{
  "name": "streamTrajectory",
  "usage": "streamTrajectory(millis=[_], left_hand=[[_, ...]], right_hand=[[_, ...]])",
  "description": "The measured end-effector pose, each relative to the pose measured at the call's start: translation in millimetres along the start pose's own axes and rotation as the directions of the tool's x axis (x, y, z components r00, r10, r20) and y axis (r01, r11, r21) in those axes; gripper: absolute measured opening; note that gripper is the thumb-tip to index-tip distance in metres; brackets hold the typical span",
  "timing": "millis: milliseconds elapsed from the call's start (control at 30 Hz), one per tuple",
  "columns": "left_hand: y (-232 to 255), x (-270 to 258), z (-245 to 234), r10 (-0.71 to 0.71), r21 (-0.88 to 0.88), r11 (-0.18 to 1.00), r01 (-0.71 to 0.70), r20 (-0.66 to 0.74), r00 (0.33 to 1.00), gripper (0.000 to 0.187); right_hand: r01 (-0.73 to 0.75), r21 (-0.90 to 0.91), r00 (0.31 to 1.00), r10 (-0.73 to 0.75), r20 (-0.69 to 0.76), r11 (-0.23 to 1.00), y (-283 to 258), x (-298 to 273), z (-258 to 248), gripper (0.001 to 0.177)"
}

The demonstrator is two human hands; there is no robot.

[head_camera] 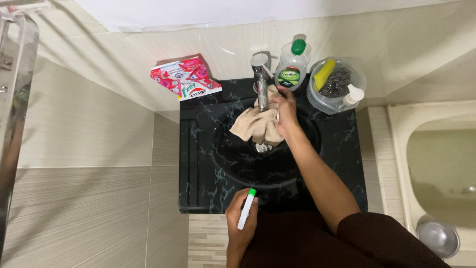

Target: The person cleans a bathroom sink by hand using a cloth and a spray bottle, wiping the black marble surface and rinsing the cloth under running water.

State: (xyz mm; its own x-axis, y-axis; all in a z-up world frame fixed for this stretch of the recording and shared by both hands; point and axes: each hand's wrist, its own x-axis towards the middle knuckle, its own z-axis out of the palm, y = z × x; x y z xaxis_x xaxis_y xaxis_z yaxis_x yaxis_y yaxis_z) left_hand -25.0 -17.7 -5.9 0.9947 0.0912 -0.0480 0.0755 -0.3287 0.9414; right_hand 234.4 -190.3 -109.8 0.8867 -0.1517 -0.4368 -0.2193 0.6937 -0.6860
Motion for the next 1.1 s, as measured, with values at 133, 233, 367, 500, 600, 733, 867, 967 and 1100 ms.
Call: streamTrajectory(millis=[133,233,367,500,600,733,867,967,1100], left_hand=[[0,3,1,-0.091,-0.004,0.996,0.091,0.009,0.996,0.015],[0,1,1,-0.033,-0.014,0.999,0.033,-0.002,0.999,0.016],[-5,0,-3,0.023,0.0,1.0,-0.023,-0.059,0.998,0.017],[-10,-2,-7,-0.014,0.012,1.0,0.015,-0.082,0.997,0.017],[-10,0,-4,-0.014,0.004,1.0,0.014,-0.06,0.998,0.017],[-5,0,-4,-0.04,0.02,0.999,0.041,-0.052,0.998,0.017],[-3,-1,-8,-0.064,0.01,0.998,0.064,-0.062,0.996,0.019],[-8,-1,-9,0.001,0.0,1.0,-0.001,-0.081,0.997,0.018],[-8,3,-6,-0.043,0.021,0.999,0.044,-0.032,0.999,0.016]], right_hand=[[0.061,-0.258,0.994,-0.035,0.105,0.964,4,-25,0,0.043],[0.232,-0.373,0.972,-0.201,0.121,0.898,29,-23,-10,0.044],[0.038,-0.104,0.992,-0.05,-0.117,0.994,44,-33,-31,0.033],[-0.378,0.344,0.926,0.35,0.144,0.859,29,-34,-49,0.041],[-0.356,0.364,0.934,0.339,0.112,0.861,29,-17,-33,0.029],[-0.188,0.034,0.964,0.178,0.199,0.982,28,-21,-15,0.027],[0.253,-0.413,0.956,-0.29,-0.029,0.875,29,-50,-21,0.029],[0.464,-0.623,0.873,-0.444,0.202,0.63,1,-67,-16,0.042],[0.628,-0.646,0.773,-0.448,0.45,0.434,-55,-69,17,0.061]])
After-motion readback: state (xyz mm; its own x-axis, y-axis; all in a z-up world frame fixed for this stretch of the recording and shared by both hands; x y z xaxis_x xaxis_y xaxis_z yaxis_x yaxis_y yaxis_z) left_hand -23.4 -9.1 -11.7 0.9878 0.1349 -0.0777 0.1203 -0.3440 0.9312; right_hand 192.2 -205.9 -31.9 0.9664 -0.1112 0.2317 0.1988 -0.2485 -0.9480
